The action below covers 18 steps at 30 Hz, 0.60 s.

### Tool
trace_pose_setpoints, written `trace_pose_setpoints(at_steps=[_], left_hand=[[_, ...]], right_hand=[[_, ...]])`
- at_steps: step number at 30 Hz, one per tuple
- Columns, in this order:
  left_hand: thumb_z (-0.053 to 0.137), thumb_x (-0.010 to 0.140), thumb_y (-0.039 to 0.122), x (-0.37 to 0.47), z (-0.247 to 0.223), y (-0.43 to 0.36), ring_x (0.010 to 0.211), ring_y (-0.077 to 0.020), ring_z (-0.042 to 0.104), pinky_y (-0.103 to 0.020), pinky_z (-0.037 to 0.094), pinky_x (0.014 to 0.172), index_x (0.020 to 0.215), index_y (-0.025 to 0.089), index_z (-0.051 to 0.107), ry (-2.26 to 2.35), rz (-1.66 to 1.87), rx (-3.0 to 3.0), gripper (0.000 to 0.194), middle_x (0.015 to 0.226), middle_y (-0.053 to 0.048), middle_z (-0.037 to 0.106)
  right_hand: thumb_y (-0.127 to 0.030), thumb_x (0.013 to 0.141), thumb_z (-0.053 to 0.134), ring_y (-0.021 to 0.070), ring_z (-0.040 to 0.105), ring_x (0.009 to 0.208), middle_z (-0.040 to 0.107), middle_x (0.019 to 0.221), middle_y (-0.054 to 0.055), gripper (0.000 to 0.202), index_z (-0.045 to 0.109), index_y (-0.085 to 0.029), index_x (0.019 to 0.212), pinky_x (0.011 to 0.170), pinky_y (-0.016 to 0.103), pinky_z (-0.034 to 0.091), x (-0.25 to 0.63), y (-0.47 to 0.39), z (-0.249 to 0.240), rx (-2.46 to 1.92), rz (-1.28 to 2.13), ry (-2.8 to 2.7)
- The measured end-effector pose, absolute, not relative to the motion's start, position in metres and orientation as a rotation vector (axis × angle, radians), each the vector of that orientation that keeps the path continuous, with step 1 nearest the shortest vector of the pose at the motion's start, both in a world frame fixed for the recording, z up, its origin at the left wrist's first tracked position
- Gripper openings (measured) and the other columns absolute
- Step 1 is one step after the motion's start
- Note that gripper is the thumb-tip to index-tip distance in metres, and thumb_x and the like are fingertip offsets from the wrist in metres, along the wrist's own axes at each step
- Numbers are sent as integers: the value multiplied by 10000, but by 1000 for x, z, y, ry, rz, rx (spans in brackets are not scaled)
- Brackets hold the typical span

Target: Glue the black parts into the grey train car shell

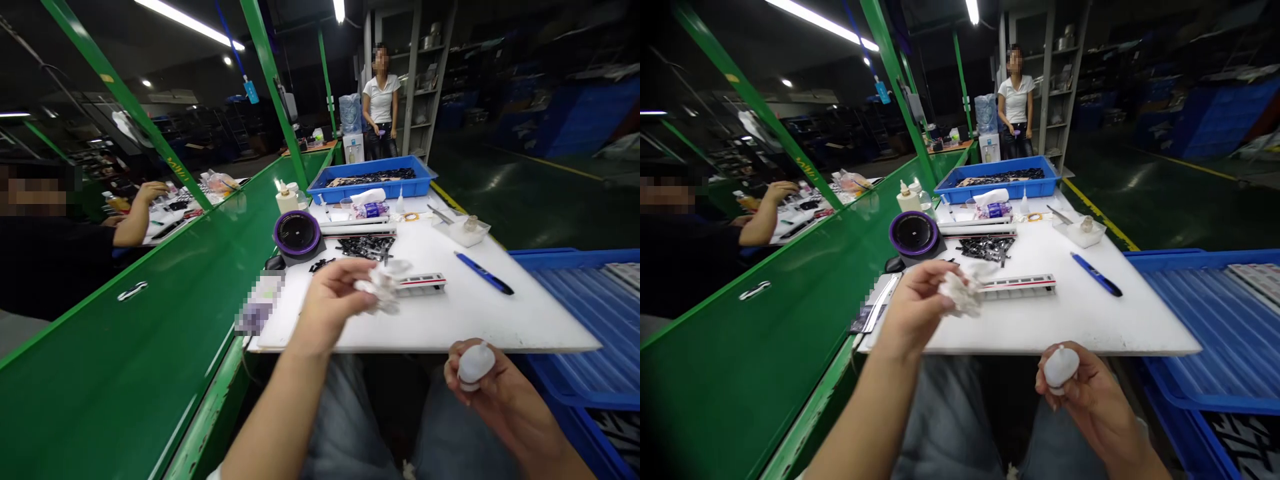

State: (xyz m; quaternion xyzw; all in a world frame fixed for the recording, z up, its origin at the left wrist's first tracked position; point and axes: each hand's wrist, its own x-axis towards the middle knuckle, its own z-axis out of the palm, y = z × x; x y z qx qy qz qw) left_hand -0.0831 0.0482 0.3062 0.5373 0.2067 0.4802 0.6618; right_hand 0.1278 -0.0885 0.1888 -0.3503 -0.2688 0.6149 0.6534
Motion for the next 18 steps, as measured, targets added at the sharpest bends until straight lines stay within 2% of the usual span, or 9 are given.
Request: trace_pose_setpoints(at_steps=[4, 7, 9, 12, 15, 18], left_hand=[[886, 594, 182, -110, 347, 79, 783, -119, 624, -192, 520, 686, 983, 245, 765, 661, 1415, 1433, 412, 889, -6, 687], [872, 608, 187, -113, 370, 106, 823, -125, 603, -201, 510, 710, 1051, 255, 745, 728, 1427, 1617, 466, 963, 1, 655], [873, 616, 216, -103, 379, 124, 758, -102, 574, -194, 488, 651, 1114, 262, 721, 783, 1330, 1743, 522, 998, 4, 632], [868, 643, 305, -70, 385, 149, 675, -99, 557, -218, 474, 598, 1211, 247, 666, 861, 1093, 1920, 606, 958, -6, 633], [845, 664, 410, -27, 385, 173, 763, -168, 630, -295, 527, 679, 1211, 212, 656, 904, 937, 2076, 612, 943, -42, 676], [822, 678, 448, 18, 381, 203, 836, -199, 662, -346, 549, 769, 1152, 203, 685, 881, 860, 2161, 551, 954, -60, 701]], right_hand=[[-331, 701, 826, 208, 665, 894, 675, 971, 58, 334, 690, -254, 996, 643, 267, 545, 178, -79, 200, -848, 1198, -627], [-312, 701, 834, 264, 665, 1067, 709, 1042, 73, 382, 654, -258, 1034, 843, 363, 566, 205, -58, 203, -918, 1092, -649], [-353, 689, 845, 264, 672, 1060, 735, 1041, 87, 426, 628, -250, 1040, 922, 405, 535, 214, -39, 203, -947, 1032, -676], [-378, 659, 862, 236, 683, 932, 748, 980, 89, 443, 610, -228, 990, 897, 390, 522, 216, -13, 199, -1046, 942, -791], [-355, 680, 846, 206, 661, 853, 731, 934, 67, 396, 598, -220, 958, 832, 350, 519, 215, -2, 192, -1097, 896, -923], [-341, 728, 813, 196, 654, 880, 720, 962, 57, 350, 592, -226, 973, 833, 327, 511, 215, -5, 186, -1092, 895, -943]])
